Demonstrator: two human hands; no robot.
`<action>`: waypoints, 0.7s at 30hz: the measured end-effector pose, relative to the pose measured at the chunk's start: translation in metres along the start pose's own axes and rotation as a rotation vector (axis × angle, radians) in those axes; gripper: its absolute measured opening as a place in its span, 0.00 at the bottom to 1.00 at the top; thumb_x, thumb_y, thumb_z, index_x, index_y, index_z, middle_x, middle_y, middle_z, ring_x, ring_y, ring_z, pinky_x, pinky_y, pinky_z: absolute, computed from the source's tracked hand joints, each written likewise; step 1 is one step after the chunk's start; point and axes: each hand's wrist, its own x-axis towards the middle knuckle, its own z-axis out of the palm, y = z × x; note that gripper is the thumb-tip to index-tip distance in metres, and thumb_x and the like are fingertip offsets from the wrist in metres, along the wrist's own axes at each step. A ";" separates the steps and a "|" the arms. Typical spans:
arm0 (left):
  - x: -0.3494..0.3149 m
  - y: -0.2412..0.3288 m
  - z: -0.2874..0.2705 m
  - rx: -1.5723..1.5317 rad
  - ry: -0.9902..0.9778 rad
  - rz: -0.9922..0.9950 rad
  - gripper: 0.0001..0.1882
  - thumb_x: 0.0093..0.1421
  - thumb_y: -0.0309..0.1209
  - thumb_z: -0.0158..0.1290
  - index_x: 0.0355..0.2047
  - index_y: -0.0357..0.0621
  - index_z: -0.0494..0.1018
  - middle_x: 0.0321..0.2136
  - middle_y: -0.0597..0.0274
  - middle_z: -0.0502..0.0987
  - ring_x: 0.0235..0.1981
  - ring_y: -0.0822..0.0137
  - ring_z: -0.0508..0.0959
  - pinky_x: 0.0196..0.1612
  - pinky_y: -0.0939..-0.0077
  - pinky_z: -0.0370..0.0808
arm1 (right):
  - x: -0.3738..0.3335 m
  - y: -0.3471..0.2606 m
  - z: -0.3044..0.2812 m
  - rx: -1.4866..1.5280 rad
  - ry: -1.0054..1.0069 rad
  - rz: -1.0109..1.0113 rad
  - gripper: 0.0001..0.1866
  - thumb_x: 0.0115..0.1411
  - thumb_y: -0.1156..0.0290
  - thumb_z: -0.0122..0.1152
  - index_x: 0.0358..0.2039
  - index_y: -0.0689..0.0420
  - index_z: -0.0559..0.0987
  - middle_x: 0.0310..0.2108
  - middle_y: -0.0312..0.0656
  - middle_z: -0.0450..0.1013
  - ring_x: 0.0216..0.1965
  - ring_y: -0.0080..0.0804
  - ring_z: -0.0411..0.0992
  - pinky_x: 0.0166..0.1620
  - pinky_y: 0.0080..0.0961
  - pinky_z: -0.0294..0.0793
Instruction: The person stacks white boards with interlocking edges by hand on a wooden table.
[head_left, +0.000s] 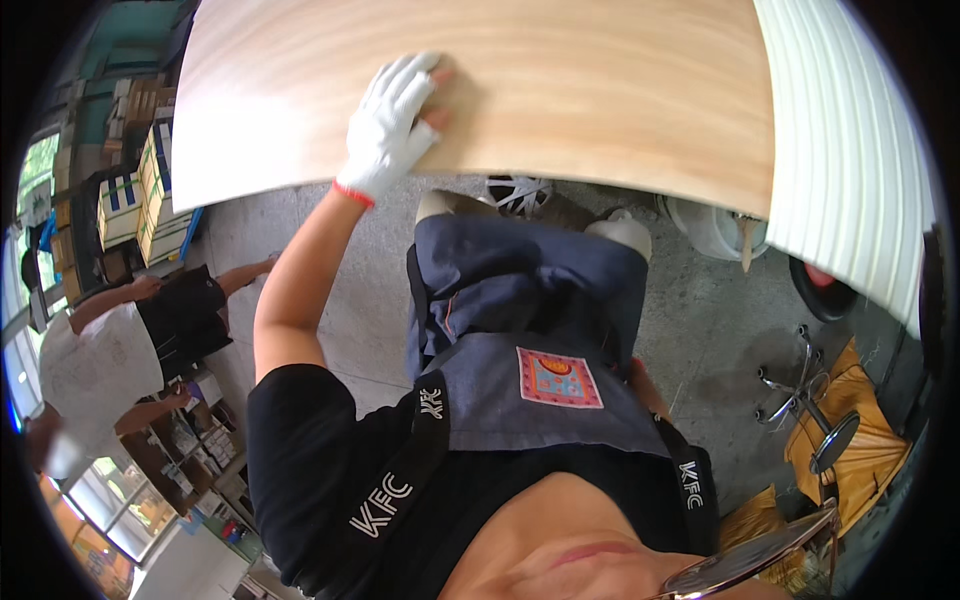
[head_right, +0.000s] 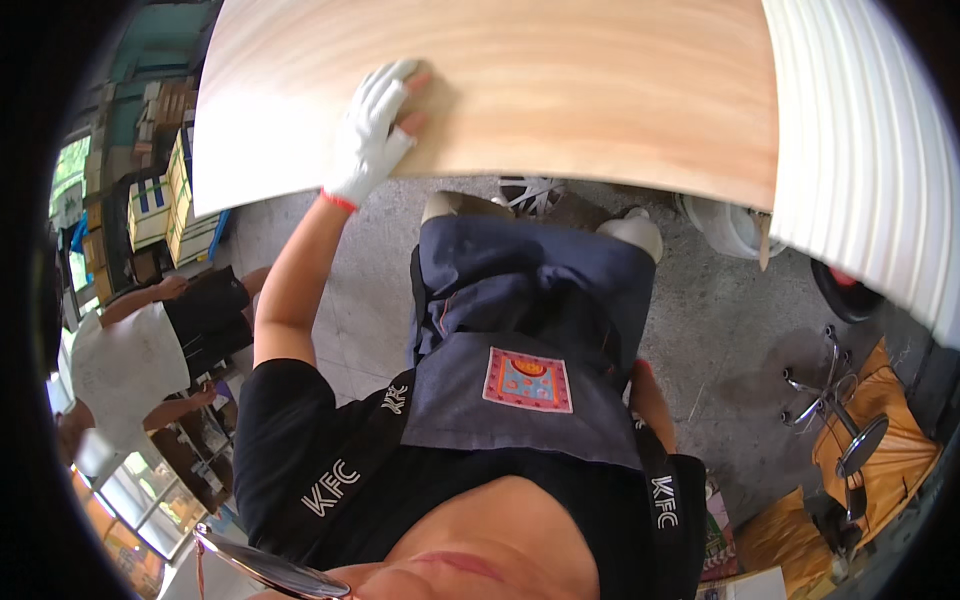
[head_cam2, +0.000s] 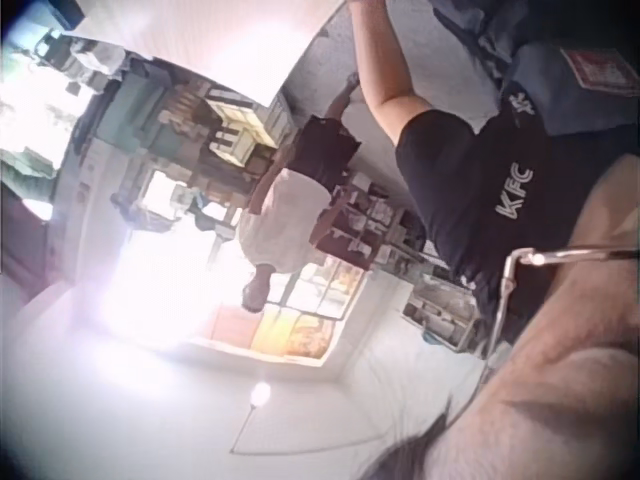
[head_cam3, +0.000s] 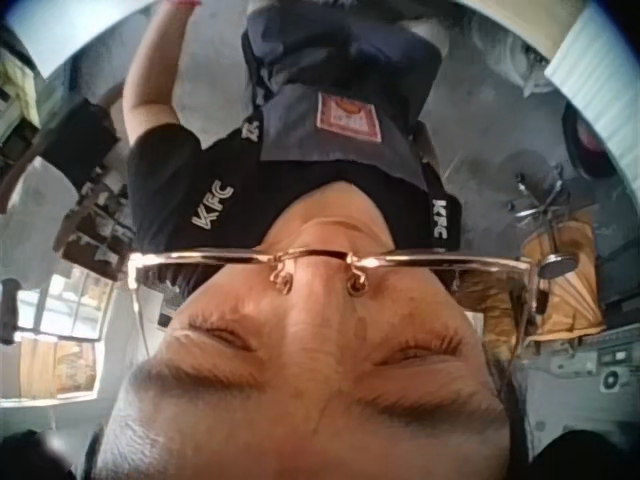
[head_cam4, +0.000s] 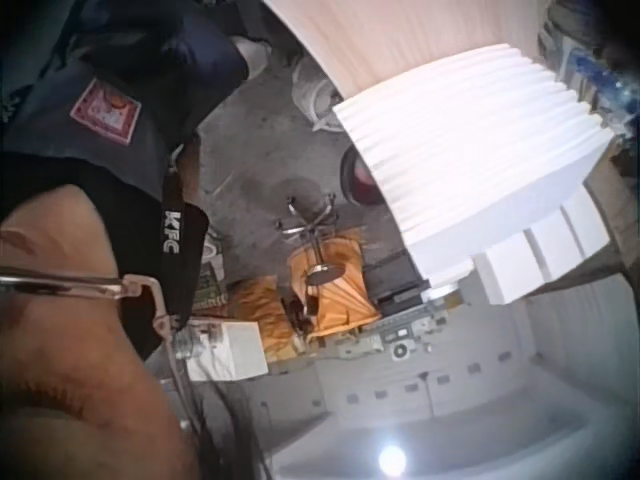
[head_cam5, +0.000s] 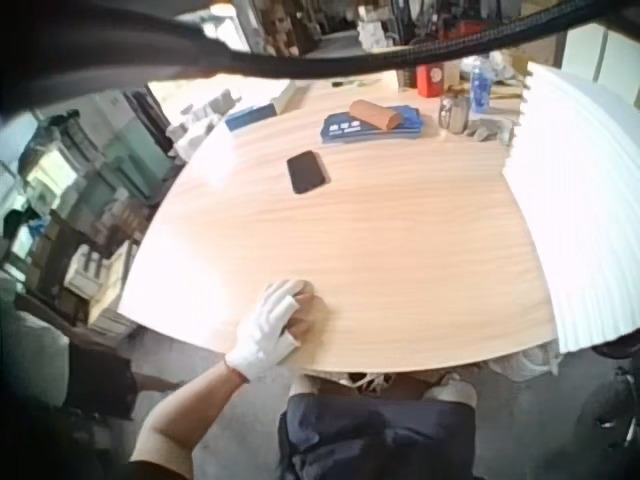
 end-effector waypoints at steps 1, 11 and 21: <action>-0.002 -0.001 0.002 0.021 0.040 0.020 0.23 0.53 0.32 0.61 0.51 0.45 0.74 0.55 0.55 0.73 0.56 0.49 0.71 0.58 0.57 0.69 | 0.018 0.013 0.012 -0.066 0.038 -0.066 0.15 0.61 0.63 0.54 0.41 0.55 0.85 0.40 0.49 0.81 0.47 0.49 0.78 0.47 0.49 0.75; -0.023 -0.013 0.038 -0.040 0.277 0.029 0.20 0.62 0.40 0.54 0.51 0.43 0.71 0.48 0.47 0.76 0.50 0.45 0.76 0.52 0.57 0.73 | 0.092 -0.044 -0.012 0.225 -0.012 -0.194 0.25 0.66 0.55 0.50 0.50 0.63 0.80 0.47 0.49 0.80 0.48 0.41 0.78 0.51 0.37 0.73; -0.022 0.001 0.044 -0.060 0.184 -0.192 0.23 0.62 0.42 0.54 0.54 0.44 0.73 0.54 0.51 0.75 0.55 0.50 0.74 0.59 0.60 0.70 | -0.005 -0.270 -0.177 0.571 0.550 -0.798 0.20 0.69 0.68 0.51 0.59 0.57 0.74 0.57 0.47 0.74 0.57 0.38 0.72 0.63 0.33 0.66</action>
